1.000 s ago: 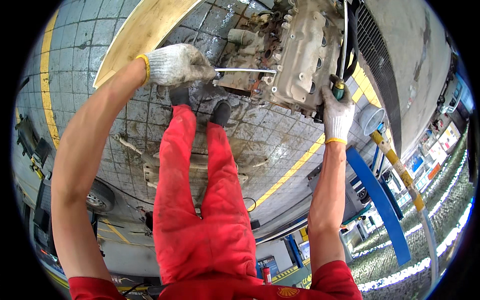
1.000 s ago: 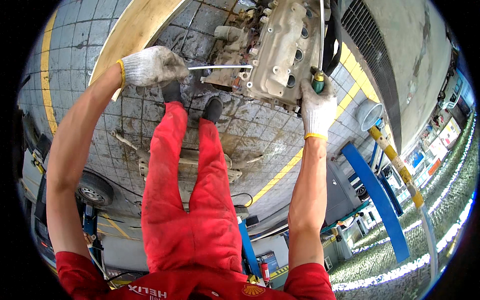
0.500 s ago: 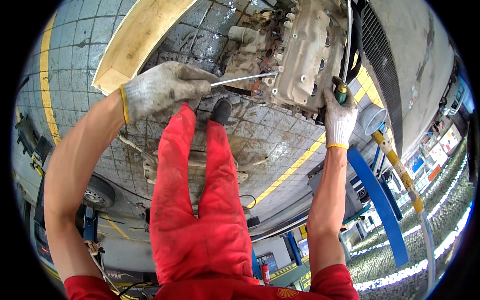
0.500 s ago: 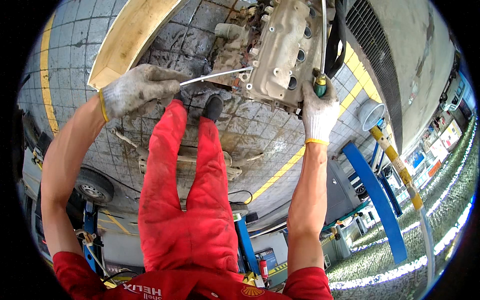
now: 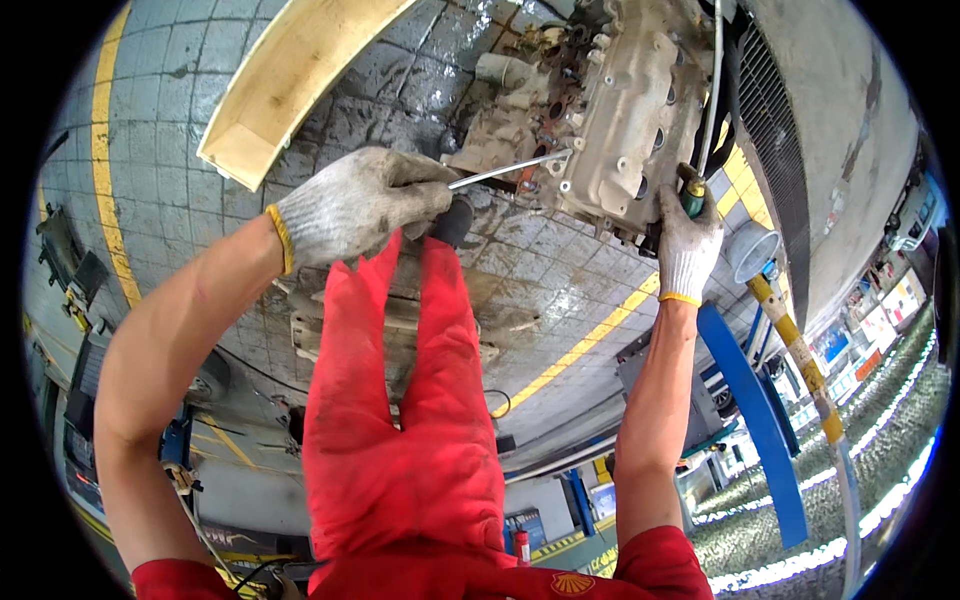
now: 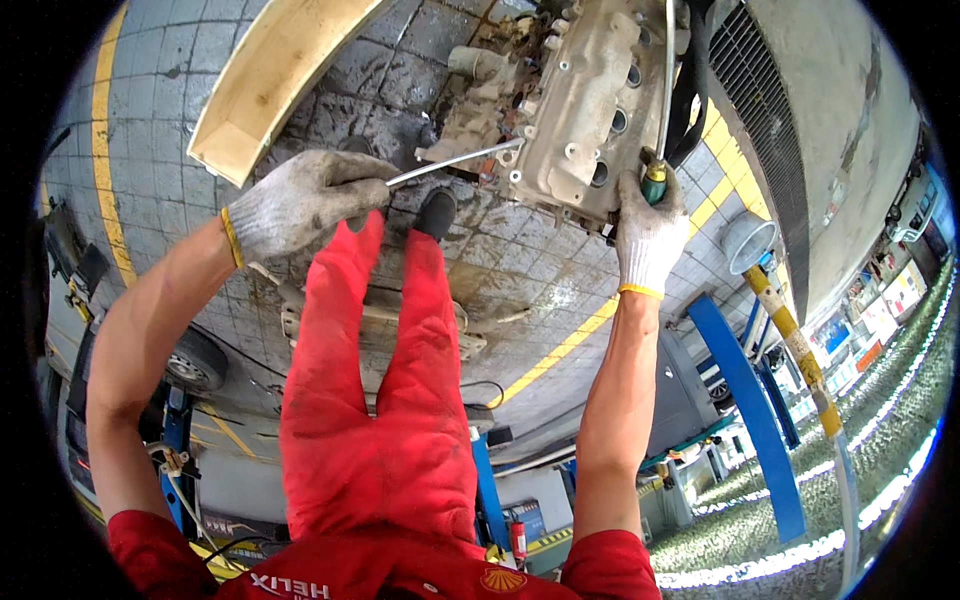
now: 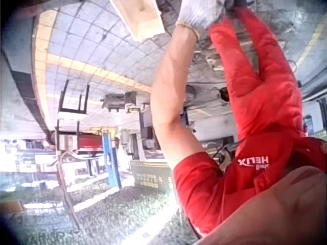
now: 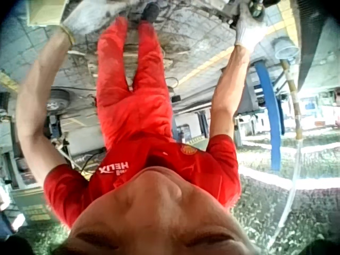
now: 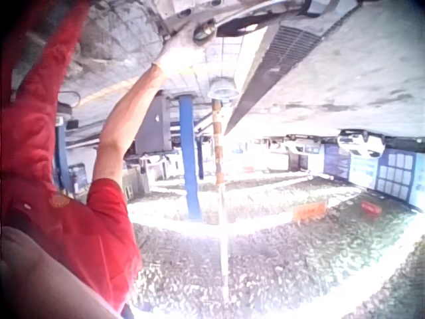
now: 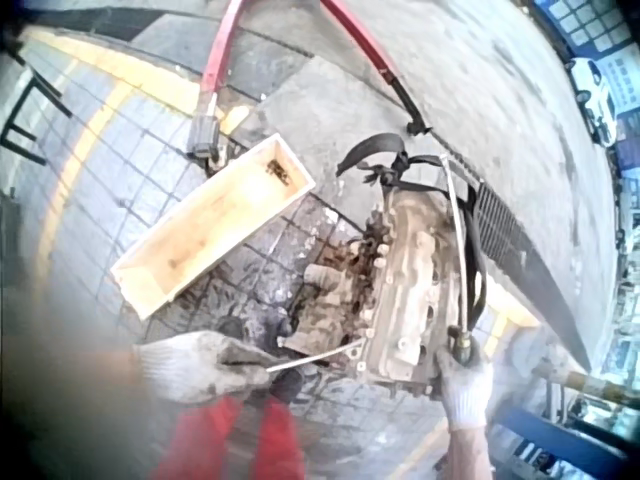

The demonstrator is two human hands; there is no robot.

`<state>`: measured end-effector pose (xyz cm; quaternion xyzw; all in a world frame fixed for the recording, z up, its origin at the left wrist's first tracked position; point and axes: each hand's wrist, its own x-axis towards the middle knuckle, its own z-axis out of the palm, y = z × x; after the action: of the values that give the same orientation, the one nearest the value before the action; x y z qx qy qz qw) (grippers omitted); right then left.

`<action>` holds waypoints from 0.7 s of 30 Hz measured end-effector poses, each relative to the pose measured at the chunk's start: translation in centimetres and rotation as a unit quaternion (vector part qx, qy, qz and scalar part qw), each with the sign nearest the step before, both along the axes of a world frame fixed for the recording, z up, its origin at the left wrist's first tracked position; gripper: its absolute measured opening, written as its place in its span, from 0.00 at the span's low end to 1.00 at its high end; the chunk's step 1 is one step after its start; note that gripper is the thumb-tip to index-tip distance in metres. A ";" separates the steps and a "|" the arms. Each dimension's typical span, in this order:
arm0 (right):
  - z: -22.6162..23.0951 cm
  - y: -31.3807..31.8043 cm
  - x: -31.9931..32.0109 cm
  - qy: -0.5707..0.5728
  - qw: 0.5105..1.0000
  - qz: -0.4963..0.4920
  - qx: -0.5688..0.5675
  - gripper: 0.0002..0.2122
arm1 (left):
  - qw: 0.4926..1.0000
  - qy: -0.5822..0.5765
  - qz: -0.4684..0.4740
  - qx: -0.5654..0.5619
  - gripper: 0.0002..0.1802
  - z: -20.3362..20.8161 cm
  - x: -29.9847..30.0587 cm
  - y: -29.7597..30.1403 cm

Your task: The person uses a power impact wrench to remove bolts from a car engine block. They then use two screwdrivers to pry off the valve cover, revealing the internal camshafts and valve train components.

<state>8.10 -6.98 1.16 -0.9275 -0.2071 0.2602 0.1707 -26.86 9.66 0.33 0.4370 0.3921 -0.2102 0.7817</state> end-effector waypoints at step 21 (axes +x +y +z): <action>-2.1 0.7 -1.9 -0.068 0.997 0.025 0.011 0.20 | 0.966 -0.125 0.179 0.140 0.37 -1.9 -0.5 -16.9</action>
<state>6.22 -6.27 -0.98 -0.9355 -0.2444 0.1986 0.1603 -27.40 -7.26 -1.59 0.4877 0.3881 0.0463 0.7806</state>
